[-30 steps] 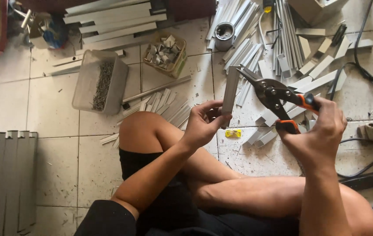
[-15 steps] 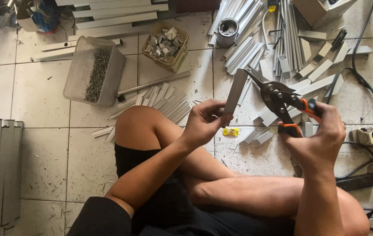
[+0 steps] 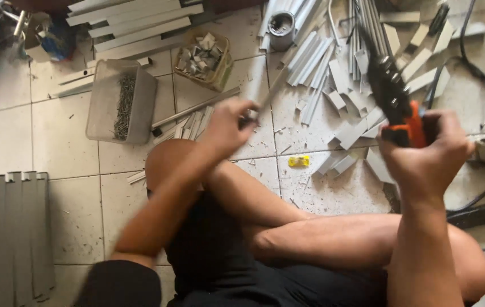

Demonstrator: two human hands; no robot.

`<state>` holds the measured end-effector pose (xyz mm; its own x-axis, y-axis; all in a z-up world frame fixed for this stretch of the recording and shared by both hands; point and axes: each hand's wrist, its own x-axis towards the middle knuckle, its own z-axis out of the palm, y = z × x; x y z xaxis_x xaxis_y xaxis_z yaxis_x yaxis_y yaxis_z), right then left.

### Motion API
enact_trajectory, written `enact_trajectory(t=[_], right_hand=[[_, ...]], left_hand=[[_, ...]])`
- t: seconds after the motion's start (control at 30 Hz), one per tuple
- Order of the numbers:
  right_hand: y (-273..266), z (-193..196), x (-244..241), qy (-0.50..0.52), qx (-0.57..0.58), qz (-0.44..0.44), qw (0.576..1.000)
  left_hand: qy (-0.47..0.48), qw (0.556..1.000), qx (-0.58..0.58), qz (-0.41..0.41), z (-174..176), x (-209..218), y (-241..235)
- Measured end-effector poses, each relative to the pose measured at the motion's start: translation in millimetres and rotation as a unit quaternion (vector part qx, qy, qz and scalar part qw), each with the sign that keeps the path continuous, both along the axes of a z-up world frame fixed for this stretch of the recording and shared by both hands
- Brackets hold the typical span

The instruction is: Cutting thin metal strips into smaller segments using hand-held tin snips.

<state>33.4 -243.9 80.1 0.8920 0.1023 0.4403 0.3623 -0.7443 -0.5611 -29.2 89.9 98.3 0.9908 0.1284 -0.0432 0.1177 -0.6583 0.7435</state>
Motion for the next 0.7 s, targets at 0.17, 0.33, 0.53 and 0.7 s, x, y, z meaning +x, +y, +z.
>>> enact_trajectory(t=[0.17,0.33,0.53,0.7], right_hand=[[-12,3,9,0.019,0.029,-0.018,0.999],[-18,9,10,0.037,0.03,0.0,0.999],[-13,18,16,0.074,0.062,0.01,0.995],[-9,18,21,0.112,0.066,-0.006,0.991]], left_hand=[[0.33,0.902,0.249,-0.123,-35,35,85],[0.566,0.75,0.299,-0.166,-71,33,123],[0.405,0.819,0.367,-0.175,-79,77,54],[0.192,0.938,0.255,-0.133,-107,120,-57]])
